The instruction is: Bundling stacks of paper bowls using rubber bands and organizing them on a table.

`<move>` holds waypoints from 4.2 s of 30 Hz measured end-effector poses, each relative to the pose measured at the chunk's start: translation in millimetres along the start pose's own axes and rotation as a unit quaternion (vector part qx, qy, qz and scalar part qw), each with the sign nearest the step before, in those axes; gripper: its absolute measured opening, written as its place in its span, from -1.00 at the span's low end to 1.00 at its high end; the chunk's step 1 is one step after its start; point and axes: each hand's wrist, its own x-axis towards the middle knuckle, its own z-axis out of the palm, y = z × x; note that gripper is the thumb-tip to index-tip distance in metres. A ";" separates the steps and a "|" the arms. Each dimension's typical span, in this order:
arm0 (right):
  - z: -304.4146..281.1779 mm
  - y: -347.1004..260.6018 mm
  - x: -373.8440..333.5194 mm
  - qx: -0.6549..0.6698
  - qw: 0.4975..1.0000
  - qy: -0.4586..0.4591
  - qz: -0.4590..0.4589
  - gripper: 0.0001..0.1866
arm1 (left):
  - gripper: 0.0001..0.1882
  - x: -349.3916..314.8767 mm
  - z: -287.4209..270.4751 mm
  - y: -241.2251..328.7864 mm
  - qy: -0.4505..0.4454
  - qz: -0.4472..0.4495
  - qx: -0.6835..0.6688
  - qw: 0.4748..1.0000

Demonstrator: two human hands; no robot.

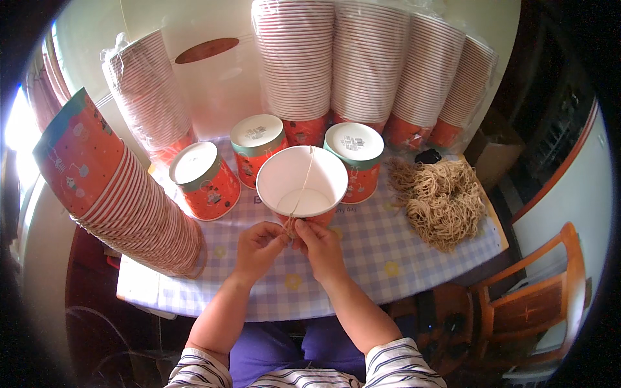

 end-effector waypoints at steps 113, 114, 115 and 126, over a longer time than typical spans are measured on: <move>-10.1 12.6 0.0 -0.133 0.983 0.005 -0.128 -0.87 | -0.89 5.2 -4.2 9.1 0.010 -0.031 -0.060 0.998; -9.9 12.5 0.0 -0.133 0.983 0.006 -0.128 -0.87 | -0.89 5.1 -4.2 9.4 0.010 -0.036 -0.058 0.998; -9.7 12.2 -0.1 -0.131 0.983 0.005 -0.127 -0.87 | -0.90 5.1 -4.1 9.5 0.010 -0.041 -0.056 0.998; -6.9 7.9 -2.8 -0.137 0.984 0.008 -0.112 -0.90 | -0.90 5.3 -2.8 8.6 0.025 -0.052 -0.040 0.998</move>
